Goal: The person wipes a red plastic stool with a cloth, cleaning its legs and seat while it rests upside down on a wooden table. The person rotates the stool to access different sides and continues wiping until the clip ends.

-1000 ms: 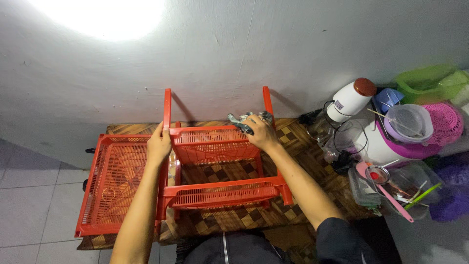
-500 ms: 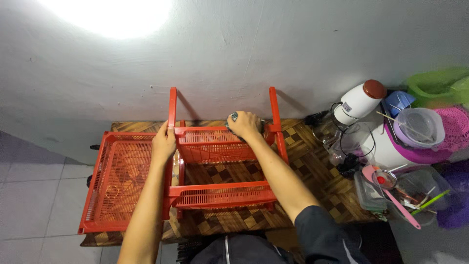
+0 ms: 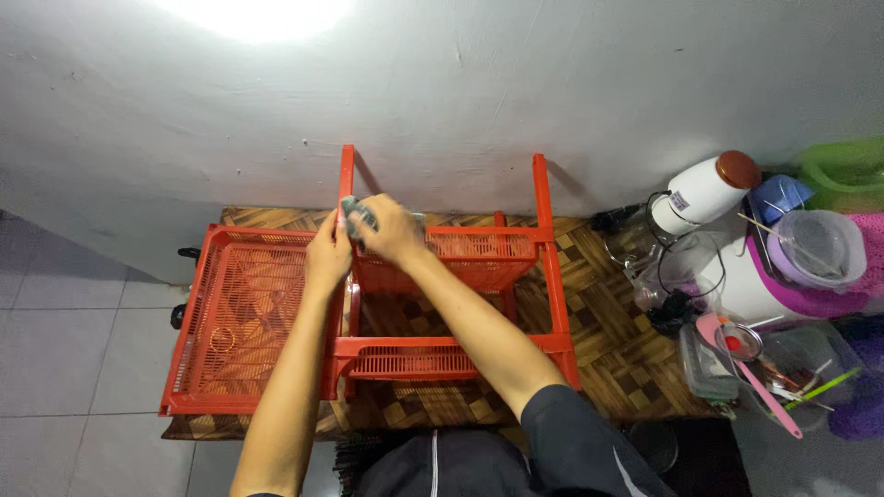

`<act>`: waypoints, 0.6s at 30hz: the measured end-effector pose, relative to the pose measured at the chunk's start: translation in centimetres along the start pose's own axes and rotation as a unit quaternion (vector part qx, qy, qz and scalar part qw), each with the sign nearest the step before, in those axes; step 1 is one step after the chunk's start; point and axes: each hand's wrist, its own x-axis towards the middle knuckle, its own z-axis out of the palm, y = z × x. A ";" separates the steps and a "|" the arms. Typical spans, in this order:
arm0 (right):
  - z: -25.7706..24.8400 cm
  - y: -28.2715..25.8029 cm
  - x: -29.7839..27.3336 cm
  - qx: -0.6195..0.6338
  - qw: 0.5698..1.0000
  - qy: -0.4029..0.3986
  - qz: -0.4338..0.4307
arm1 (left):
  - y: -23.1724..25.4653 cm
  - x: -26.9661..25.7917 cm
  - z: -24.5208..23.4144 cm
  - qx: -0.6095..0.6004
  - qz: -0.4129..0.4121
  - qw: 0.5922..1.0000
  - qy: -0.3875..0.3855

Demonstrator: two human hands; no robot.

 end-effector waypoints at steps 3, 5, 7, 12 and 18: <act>0.8 -0.6 -0.9 0.021 0.984 0.002 -0.179 | -0.3 0.5 -0.4 0.055 -0.016 0.998 -0.015; 0.3 0.6 -1.9 0.010 0.982 -0.011 -0.186 | -0.4 0.1 -0.4 0.054 -0.009 0.998 -0.016; -1.0 2.5 -3.0 -0.035 0.975 -0.022 -0.217 | 0.1 -0.3 -0.5 -0.002 0.025 1.000 -0.004; -5.4 6.8 -4.9 -0.088 0.973 -0.034 -0.211 | 2.0 -0.5 -1.1 -0.013 -0.006 1.000 -0.015; -10.9 10.3 -7.4 -0.125 0.977 -0.059 -0.160 | 1.8 -0.5 -1.2 0.005 -0.004 1.000 -0.011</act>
